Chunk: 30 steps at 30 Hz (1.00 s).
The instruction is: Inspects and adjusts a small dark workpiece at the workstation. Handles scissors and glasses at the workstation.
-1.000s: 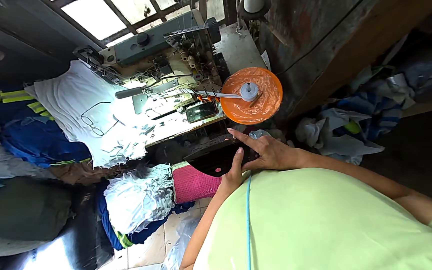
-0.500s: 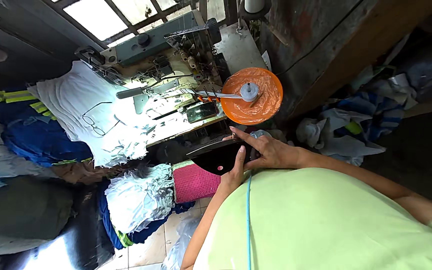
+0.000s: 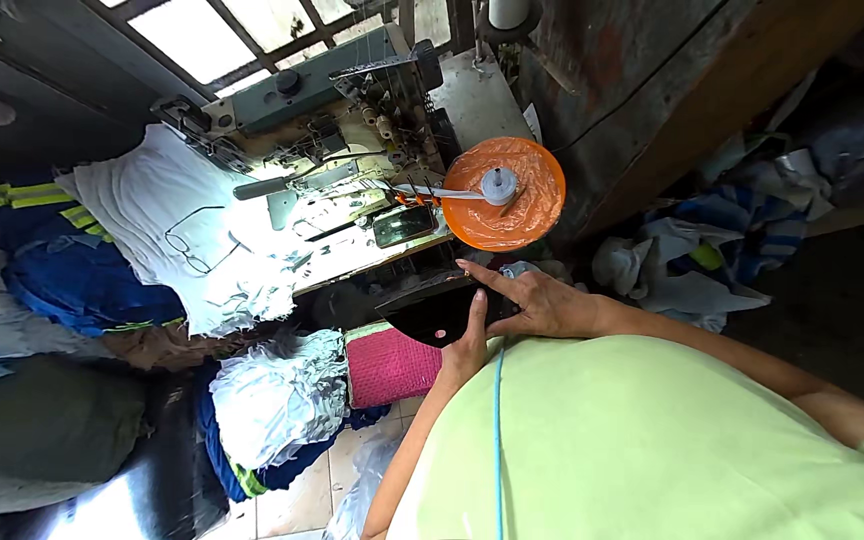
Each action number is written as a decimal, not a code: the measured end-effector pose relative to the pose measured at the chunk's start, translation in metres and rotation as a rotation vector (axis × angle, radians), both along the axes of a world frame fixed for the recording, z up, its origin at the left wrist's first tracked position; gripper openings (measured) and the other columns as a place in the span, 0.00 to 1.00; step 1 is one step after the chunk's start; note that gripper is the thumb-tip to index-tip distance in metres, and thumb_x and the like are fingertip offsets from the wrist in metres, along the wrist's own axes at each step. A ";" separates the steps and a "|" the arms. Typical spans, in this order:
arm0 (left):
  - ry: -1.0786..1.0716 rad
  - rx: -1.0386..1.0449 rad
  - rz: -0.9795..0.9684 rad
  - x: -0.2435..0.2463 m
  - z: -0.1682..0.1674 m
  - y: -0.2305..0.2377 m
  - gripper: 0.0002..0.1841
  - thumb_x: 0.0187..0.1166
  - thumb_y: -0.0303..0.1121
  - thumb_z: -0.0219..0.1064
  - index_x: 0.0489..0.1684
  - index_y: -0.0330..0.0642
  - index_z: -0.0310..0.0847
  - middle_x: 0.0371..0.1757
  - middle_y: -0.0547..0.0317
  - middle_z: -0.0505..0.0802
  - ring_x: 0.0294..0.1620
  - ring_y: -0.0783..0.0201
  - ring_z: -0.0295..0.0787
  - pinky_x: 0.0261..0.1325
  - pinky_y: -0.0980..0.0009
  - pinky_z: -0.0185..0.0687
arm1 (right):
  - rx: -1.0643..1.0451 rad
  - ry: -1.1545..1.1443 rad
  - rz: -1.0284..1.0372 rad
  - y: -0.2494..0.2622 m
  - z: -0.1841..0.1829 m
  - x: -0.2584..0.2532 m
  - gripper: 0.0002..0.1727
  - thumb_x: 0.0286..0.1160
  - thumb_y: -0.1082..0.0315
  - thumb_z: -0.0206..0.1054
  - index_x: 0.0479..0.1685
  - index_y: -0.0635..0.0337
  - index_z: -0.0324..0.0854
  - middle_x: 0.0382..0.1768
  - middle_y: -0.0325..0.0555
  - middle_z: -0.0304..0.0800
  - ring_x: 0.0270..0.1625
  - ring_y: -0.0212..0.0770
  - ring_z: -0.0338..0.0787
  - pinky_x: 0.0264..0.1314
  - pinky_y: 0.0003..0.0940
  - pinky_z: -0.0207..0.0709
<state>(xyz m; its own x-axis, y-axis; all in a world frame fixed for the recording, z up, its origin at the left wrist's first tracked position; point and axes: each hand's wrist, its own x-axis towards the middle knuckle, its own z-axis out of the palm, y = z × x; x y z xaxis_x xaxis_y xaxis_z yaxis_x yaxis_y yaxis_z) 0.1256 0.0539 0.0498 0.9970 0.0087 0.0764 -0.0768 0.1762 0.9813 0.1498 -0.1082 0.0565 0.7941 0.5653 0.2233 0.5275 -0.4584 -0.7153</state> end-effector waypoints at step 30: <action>-0.177 0.014 -0.160 0.013 -0.011 0.008 0.29 0.84 0.49 0.65 0.70 0.32 0.73 0.57 0.71 0.90 0.59 0.82 0.85 0.68 0.77 0.81 | 0.139 0.057 -0.007 0.001 -0.008 0.008 0.53 0.72 0.39 0.69 0.90 0.68 0.57 0.51 0.56 0.92 0.35 0.36 0.84 0.38 0.31 0.78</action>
<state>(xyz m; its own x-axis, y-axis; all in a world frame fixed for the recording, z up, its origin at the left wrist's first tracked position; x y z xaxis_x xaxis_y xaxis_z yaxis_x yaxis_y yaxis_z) 0.1383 0.0620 0.0393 0.9565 -0.1508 0.2496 -0.2204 0.1862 0.9575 0.1575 -0.1068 0.0482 0.8118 0.5260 0.2534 0.4809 -0.3563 -0.8011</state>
